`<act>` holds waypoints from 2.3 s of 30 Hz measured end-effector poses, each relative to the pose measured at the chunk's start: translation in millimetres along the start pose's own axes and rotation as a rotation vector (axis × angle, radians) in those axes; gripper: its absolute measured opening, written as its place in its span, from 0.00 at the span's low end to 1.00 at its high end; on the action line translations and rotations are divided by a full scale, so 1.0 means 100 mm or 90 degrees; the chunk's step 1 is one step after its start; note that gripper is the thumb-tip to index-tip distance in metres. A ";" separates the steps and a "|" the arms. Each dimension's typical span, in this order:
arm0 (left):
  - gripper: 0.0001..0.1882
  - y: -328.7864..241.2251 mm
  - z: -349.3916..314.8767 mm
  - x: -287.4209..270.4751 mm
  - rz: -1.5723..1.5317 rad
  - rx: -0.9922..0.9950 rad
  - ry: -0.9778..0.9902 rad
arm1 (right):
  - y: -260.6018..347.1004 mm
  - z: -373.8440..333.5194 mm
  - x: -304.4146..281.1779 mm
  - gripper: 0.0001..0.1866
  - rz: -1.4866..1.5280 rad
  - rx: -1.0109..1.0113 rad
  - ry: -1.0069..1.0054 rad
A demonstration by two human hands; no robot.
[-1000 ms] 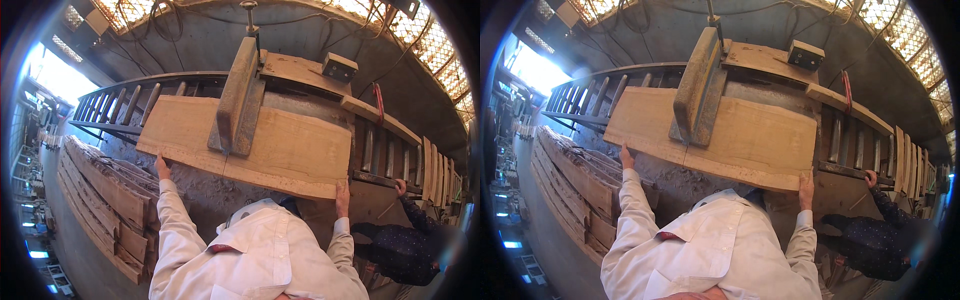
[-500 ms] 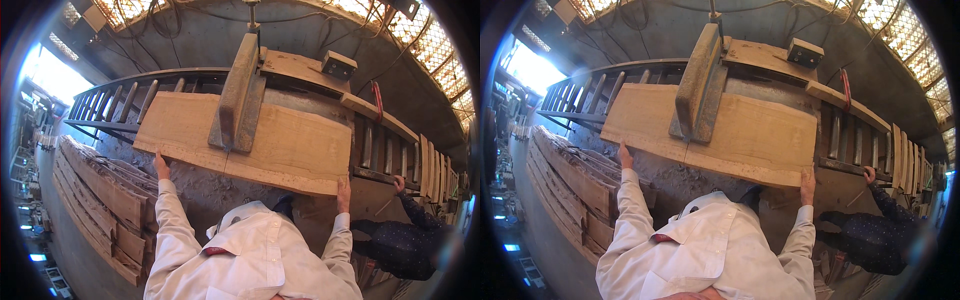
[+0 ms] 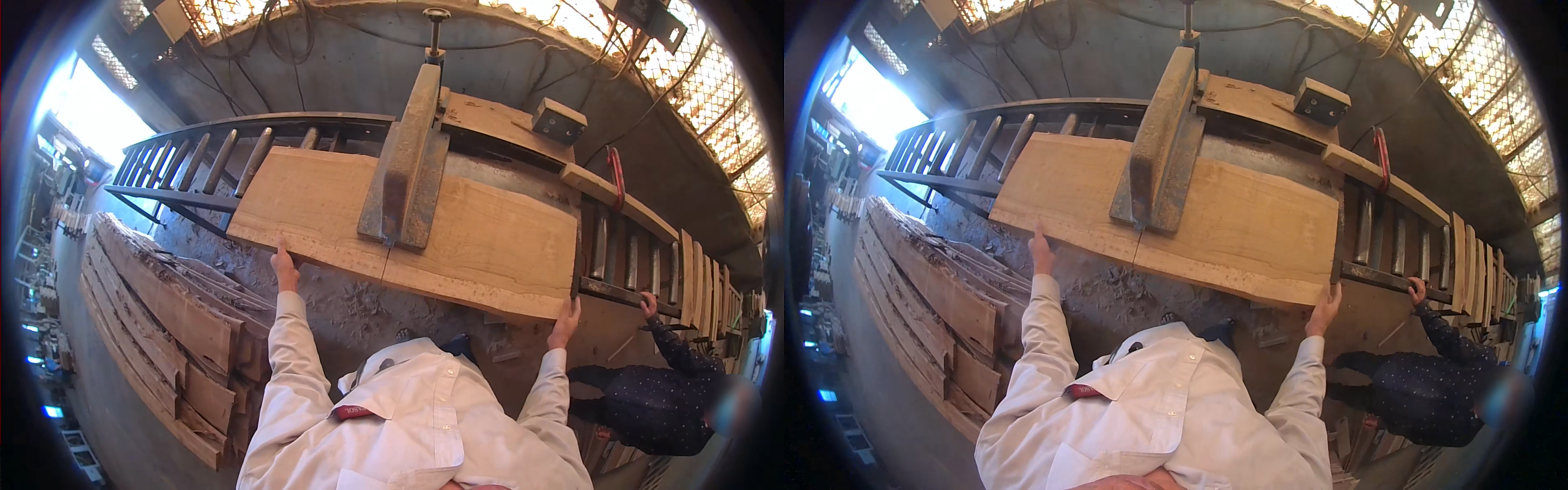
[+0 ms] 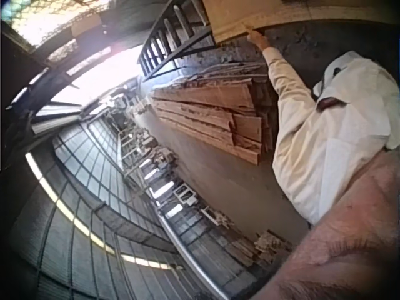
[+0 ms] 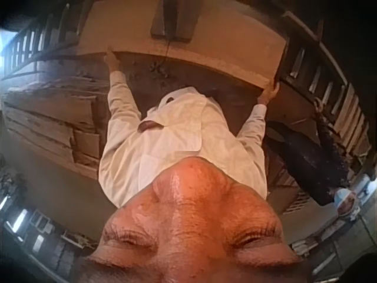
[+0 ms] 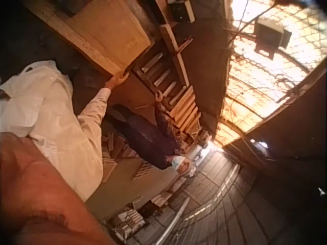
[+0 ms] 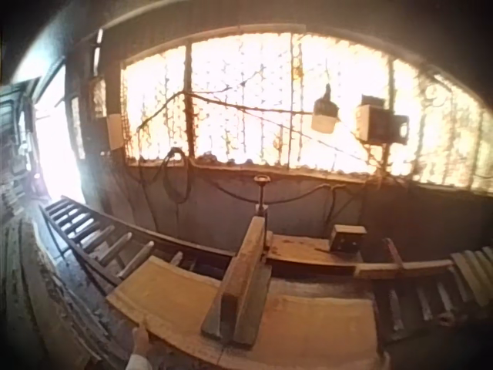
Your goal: The person cuts wooden boards into smaller sections using a saw machine alongside an assistant, fetching additional boards from a stack by hand.
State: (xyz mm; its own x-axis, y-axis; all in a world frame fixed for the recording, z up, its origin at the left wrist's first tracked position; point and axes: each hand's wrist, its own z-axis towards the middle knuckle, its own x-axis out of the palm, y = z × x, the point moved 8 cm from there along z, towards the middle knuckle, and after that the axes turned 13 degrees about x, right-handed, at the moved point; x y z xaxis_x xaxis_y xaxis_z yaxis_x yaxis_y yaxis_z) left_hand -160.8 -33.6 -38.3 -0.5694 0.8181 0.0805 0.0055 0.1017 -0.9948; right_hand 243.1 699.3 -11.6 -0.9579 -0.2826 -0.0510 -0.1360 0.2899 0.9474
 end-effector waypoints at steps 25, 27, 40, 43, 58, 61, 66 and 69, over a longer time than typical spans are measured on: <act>0.24 -0.09 0.21 0.20 -0.130 -0.065 0.172 | -0.51 -0.52 0.94 0.30 0.372 0.385 0.045; 0.24 -0.17 0.16 0.26 -0.114 -0.065 0.189 | -0.52 -0.38 0.71 0.30 0.380 0.363 0.032; 0.22 -0.07 -0.78 0.21 -0.110 -0.121 0.172 | 0.17 1.43 -1.80 0.24 -0.029 0.006 -0.180; 0.21 -0.20 -1.29 0.33 -0.075 -0.072 0.146 | 0.22 1.65 -1.88 0.28 0.272 0.253 -0.113; 0.19 0.28 -3.32 1.53 -0.139 -0.190 0.043 | 0.48 2.58 -2.68 0.21 -0.096 -0.182 -0.236; 0.18 0.42 -3.41 1.75 -0.147 -0.186 0.066 | 0.56 2.34 -2.25 0.28 0.054 0.093 -0.264; 0.20 0.28 -3.59 2.51 -0.197 -0.205 0.128 | 1.49 1.41 -0.78 0.19 -0.315 -0.363 -0.143; 0.21 0.32 -3.63 2.79 -0.224 -0.195 0.147 | 1.69 0.62 0.38 0.19 -0.317 -0.424 0.195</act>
State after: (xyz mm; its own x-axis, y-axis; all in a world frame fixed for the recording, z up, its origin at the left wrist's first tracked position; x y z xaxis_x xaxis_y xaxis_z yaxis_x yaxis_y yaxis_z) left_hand -21.0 402.8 -25.3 -0.3835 0.8052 0.4523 0.1070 0.5252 -0.8442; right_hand 168.1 794.4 126.8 -0.7035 -0.4946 -0.5104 -0.2521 -0.4978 0.8298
